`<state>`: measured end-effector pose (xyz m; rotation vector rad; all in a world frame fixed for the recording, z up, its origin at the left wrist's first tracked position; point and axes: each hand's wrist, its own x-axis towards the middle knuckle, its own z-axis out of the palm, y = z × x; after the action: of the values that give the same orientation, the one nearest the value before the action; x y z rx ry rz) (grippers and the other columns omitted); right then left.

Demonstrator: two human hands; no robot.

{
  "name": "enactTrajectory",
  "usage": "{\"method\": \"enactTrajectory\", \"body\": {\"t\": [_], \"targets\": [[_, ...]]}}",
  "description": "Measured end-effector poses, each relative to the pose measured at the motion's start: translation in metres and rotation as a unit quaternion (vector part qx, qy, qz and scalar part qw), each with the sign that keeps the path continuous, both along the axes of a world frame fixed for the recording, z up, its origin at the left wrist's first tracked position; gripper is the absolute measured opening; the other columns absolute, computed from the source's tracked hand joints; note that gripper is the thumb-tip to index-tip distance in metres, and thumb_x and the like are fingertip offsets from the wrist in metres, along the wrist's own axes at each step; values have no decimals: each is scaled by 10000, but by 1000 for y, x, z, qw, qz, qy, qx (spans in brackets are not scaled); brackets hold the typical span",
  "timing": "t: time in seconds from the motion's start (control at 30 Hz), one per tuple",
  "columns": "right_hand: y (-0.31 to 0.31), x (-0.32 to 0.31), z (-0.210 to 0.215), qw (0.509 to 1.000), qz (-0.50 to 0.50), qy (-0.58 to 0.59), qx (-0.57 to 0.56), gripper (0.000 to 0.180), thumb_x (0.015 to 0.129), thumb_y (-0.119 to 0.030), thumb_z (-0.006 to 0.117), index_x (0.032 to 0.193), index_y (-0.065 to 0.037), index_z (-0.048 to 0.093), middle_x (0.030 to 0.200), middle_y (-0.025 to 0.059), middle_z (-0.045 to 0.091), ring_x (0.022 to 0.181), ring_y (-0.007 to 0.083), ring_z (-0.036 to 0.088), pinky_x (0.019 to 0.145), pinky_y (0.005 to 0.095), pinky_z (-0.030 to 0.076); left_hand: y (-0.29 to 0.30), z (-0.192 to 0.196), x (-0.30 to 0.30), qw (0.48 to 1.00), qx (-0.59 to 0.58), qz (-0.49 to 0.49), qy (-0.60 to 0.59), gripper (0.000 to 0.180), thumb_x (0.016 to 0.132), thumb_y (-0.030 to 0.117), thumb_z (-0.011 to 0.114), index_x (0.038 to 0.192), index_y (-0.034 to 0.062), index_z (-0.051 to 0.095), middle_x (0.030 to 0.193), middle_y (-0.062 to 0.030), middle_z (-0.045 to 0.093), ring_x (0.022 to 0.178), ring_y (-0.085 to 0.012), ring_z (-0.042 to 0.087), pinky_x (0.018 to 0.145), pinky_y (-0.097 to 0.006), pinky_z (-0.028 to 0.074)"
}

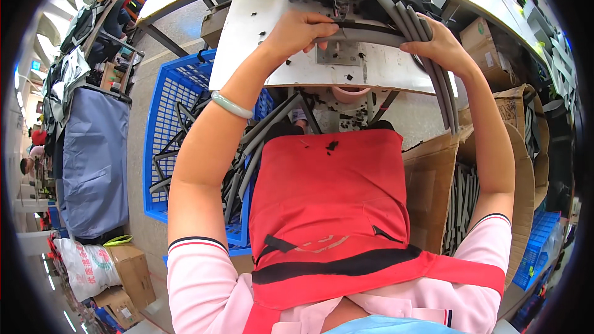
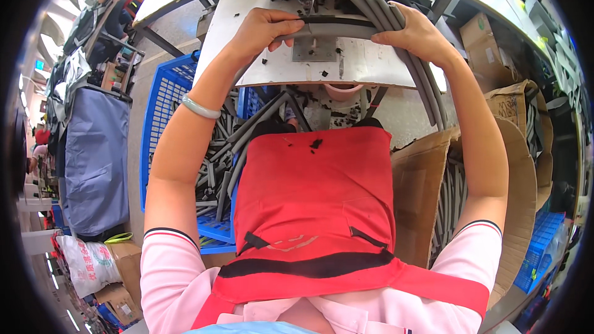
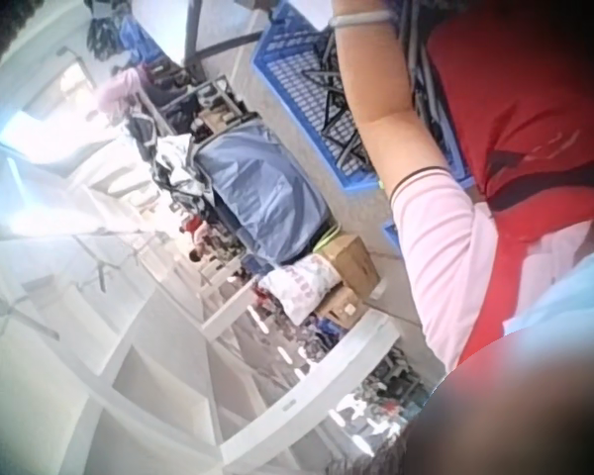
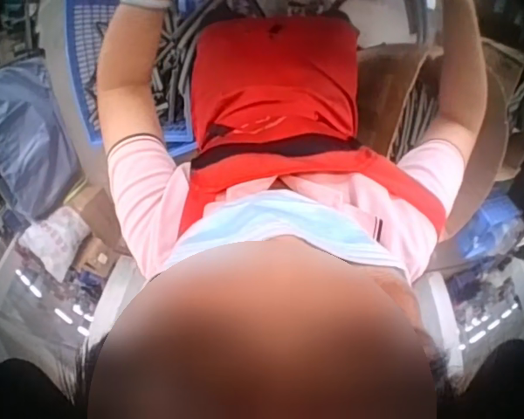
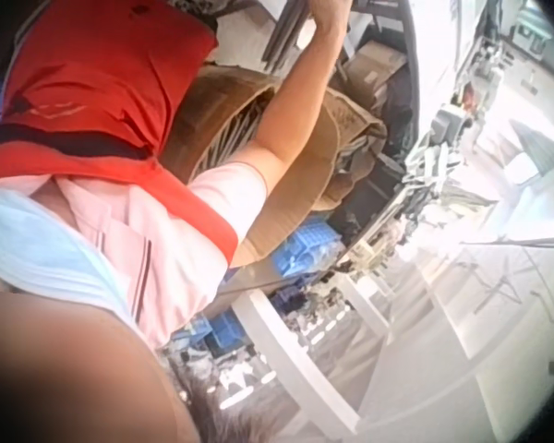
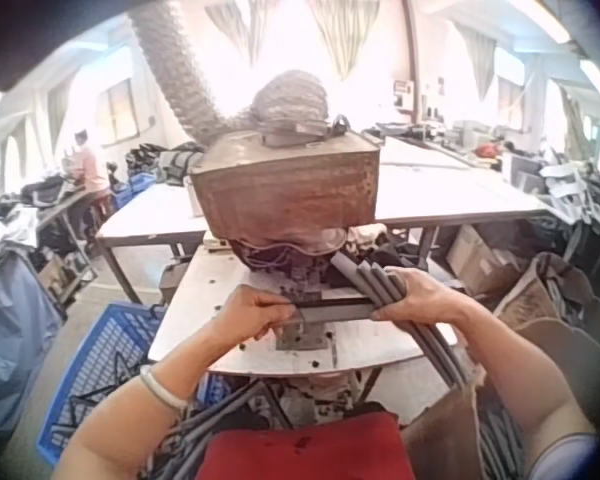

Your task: Feeding foam tubes into an industrial machine and trimming them with scissors.

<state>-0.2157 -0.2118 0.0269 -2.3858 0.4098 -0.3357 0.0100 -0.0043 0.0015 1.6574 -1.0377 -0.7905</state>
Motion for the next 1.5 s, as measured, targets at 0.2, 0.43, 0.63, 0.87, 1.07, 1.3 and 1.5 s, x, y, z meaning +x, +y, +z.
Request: {"method": "enactTrajectory", "body": {"t": [0.2, 0.43, 0.63, 0.87, 1.07, 1.3, 1.5], "targets": [[-14, 6, -12, 1000, -18, -7, 5, 436, 760, -281, 760, 1061, -7, 605, 870, 55, 614, 806, 137, 543, 785, 296, 455, -11, 0, 2, 1000, -25, 9, 9, 300, 867, 167, 681, 1073, -52, 677, 742, -74, 660, 535, -73, 494, 466, -205, 373], [-7, -64, 4, 994, -103, -20, -33, 513, 762, -329, 750, 1137, -11, 603, 918, 60, 628, 837, 134, 549, 817, 289, 453, 34, -8, 46, 996, -38, 82, -21, 288, 942, 255, 597, 1072, 9, 672, 818, -37, 663, 663, -85, 568, 613, -230, 463], [27, -255, -1, 906, -394, 48, -148, 753, 757, -390, 775, 1309, 43, 502, 1066, 131, 655, 970, 196, 613, 897, 334, 463, 143, -88, -9, 986, 76, 36, -142, 198, 924, 147, 616, 954, -31, 698, 727, 7, 618, 643, -61, 528, 578, -219, 412], [62, -427, -166, 860, -420, 237, 166, 889, 747, -510, 750, 1398, -1, 422, 1390, 262, 473, 1315, 337, 451, 1083, 396, 359, 163, -193, -116, 994, 67, 86, -14, 253, 905, 149, 659, 1053, -54, 680, 953, -66, 707, 893, -133, 640, 826, -249, 477], [75, -318, -151, 938, -343, 53, 22, 382, 853, -176, 689, 1211, -80, 598, 1039, 121, 667, 843, 216, 650, 778, 339, 513, 132, -166, -134, 990, -25, 38, -130, 285, 844, 147, 679, 1080, -12, 667, 999, -168, 695, 919, -266, 670, 817, -324, 494], [167, -178, -141, 994, -85, -13, 63, 258, 847, -13, 644, 1103, -39, 626, 949, 88, 658, 815, 164, 622, 759, 291, 500, 256, -225, -120, 915, 77, 287, -274, 593, 834, 236, 677, 1367, 91, 461, 1365, -149, 453, 1269, -318, 434, 1047, -436, 281], [256, -72, -186, 981, 189, 43, -22, 449, 780, -56, 696, 1205, -96, 557, 1228, 147, 543, 1166, 336, 509, 993, 403, 424, 380, -301, -180, 814, 262, 412, -315, 787, 788, 211, 737, 1442, 86, 319, 1362, -214, 429, 1278, -362, 415, 1049, -462, 303]]}}
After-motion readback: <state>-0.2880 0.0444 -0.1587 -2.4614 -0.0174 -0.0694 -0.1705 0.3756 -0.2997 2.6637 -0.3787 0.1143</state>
